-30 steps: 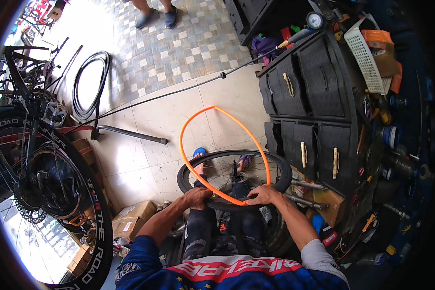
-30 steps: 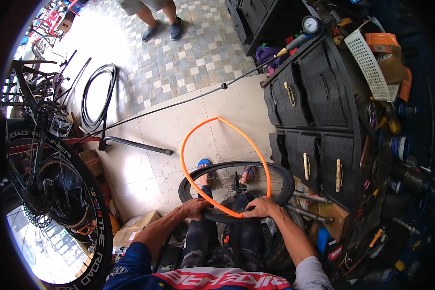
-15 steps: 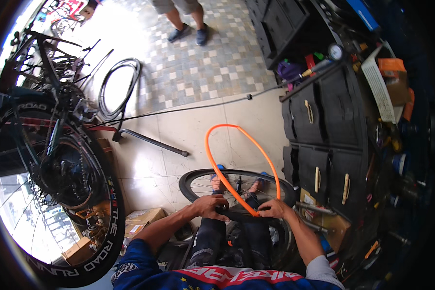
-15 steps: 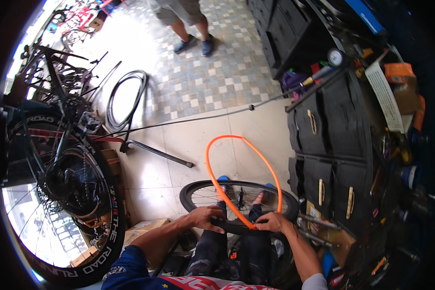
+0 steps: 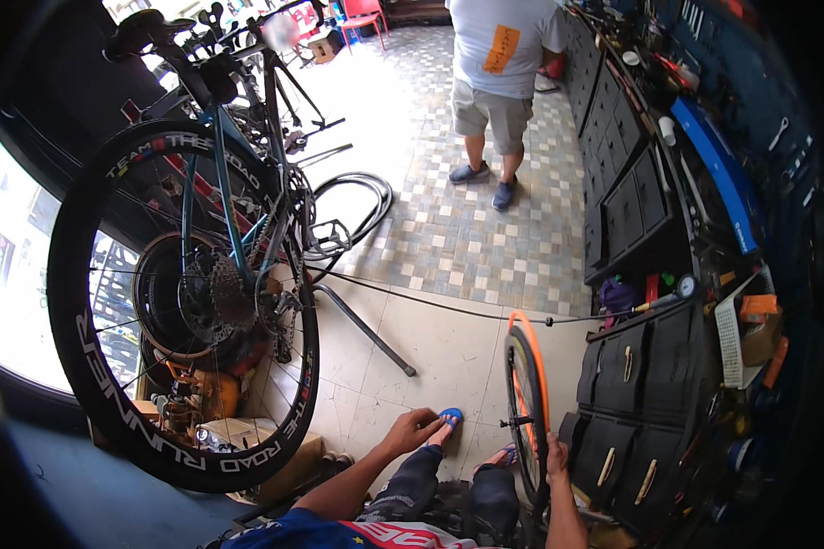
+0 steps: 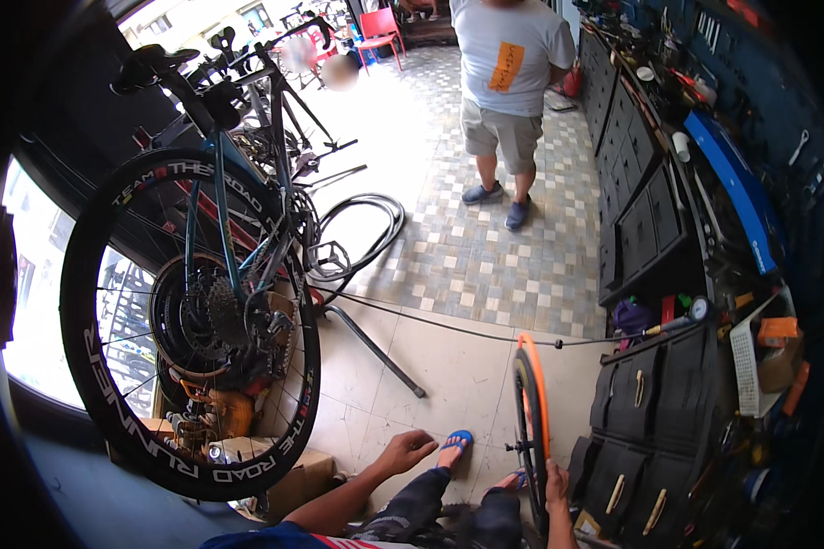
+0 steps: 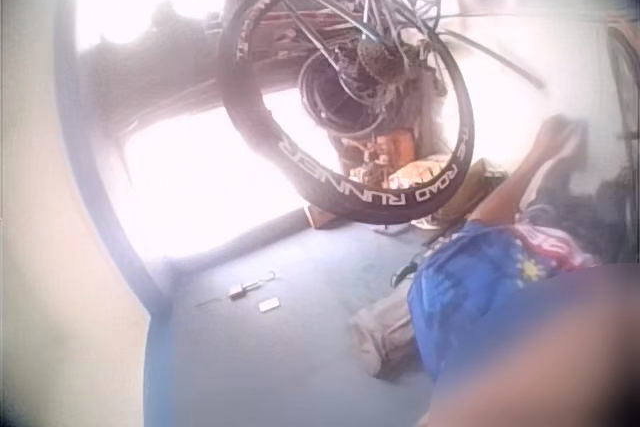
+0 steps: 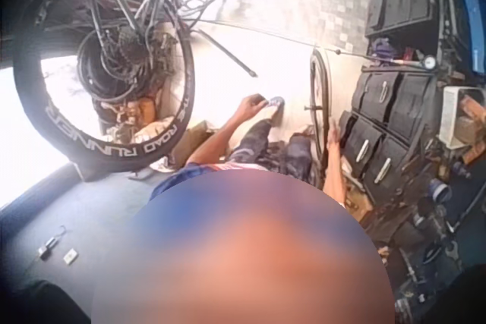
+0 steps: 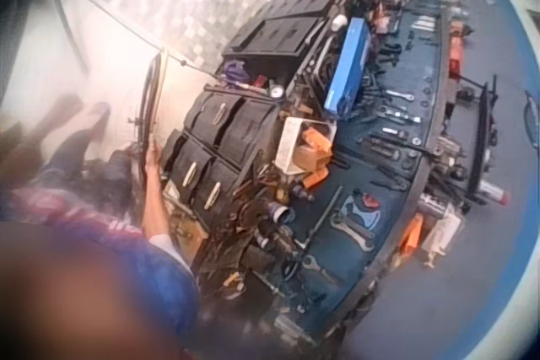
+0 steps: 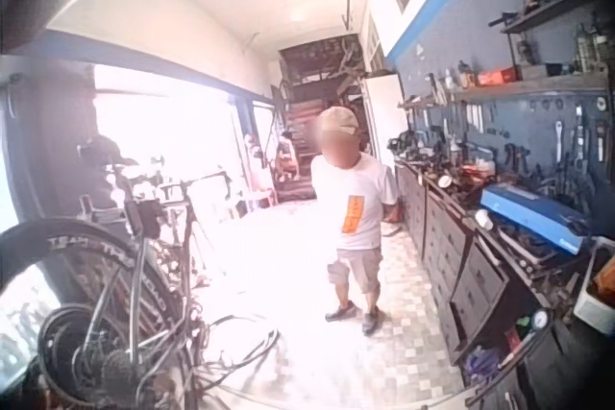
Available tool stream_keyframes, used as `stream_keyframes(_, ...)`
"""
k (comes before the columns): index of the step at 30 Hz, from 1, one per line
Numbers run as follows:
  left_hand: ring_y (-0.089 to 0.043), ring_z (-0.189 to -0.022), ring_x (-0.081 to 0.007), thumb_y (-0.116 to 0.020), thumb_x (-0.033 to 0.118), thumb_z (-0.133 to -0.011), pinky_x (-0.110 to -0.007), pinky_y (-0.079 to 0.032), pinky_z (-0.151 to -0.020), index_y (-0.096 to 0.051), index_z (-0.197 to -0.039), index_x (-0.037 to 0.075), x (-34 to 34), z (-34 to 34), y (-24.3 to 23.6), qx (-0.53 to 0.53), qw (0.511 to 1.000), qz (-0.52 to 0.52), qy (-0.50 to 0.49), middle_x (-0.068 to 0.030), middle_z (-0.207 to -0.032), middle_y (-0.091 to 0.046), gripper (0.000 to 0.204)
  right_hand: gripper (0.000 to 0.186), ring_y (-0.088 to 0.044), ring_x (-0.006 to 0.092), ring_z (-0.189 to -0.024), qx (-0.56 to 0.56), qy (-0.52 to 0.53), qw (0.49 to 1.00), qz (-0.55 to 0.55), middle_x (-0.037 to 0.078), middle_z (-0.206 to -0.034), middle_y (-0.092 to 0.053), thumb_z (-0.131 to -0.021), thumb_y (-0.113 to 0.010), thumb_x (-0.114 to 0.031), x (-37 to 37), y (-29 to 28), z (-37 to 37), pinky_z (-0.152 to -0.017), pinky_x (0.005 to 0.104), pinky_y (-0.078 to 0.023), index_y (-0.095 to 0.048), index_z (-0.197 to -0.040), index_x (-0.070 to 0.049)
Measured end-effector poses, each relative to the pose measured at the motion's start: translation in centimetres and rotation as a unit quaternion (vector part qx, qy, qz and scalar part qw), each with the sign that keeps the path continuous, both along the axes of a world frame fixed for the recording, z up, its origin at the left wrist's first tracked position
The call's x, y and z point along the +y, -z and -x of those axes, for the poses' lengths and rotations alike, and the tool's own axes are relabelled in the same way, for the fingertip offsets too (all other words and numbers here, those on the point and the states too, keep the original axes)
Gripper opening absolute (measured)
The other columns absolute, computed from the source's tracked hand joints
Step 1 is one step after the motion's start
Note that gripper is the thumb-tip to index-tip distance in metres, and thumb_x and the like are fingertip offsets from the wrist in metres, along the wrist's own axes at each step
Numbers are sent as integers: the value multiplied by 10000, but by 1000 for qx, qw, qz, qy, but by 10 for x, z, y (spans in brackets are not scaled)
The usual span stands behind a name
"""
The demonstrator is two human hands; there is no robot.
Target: The person removes the rear wheel from a bicycle mounted on a repair stand, then uses a tire lever to remove the tire and inner tube. They inspect the inner tube, inflate it with a hand pump, and place it back into the tire before reassembling the wheel.
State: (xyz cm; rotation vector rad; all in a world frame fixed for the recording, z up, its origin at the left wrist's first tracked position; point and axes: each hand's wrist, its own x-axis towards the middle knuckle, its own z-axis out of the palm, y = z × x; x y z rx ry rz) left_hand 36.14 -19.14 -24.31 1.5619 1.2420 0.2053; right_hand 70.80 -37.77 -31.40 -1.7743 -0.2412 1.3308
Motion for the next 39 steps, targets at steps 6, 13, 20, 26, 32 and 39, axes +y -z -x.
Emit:
stream_keyframes(6,-745,-864,-277,-705,364,-968,-384,-583,-786,-746,-1065,21,-31,47,5,106,994,28,6,-164,-944,-764,359,437,-479,107,-522,148,222,962,-58,-43,-616,-482,-963,-559,-587,122,3,-12,-494,272,-384,-602,-828,-174)
stream_keyframes(13,-741,-915,-314,-693,392,-957,-406,-580,-827,-747,-1093,53,-84,12,-15,114,989,39,-83,-163,-1013,-767,369,589,-567,186,-799,280,273,913,-111,-2,-886,-571,-871,-708,-704,201,-31,-4,-763,375,-525,-590,-1061,-159)
stream_keyframes(20,-742,-951,-326,-687,431,-954,-429,-580,-851,-732,-1139,53,-147,-14,-29,148,984,76,-56,-171,-1048,-764,424,536,-530,216,-881,351,379,851,-93,24,-924,-504,-849,-817,-543,210,-31,13,-916,407,-510,-507,-1003,-134)
stream_keyframes(26,-746,-928,-326,-717,442,-931,-410,-584,-853,-748,-1124,40,-187,-3,-46,171,964,134,-153,-183,-1028,-769,447,421,-633,356,-962,401,484,773,-89,138,-1011,-624,-868,-651,-405,219,-12,13,-914,570,-548,-577,-1101,-63)
stream_keyframes(32,-749,-957,-325,-731,478,-900,-401,-580,-874,-759,-1113,37,-222,22,-62,234,936,161,-205,-193,-1039,-769,491,544,-637,394,-1173,354,637,682,-68,158,-1307,-651,-887,-628,-434,209,31,-25,-976,639,-541,-583,-1284,-65)
stream_keyframes(39,-735,-984,-351,-718,507,-904,-425,-570,-880,-755,-1108,51,-223,36,-41,262,949,134,-110,-211,-1048,-759,502,808,-543,322,-1347,320,769,549,-70,88,-1562,-481,-912,-666,-530,152,63,-69,-1038,545,-520,-385,-1558,-134)
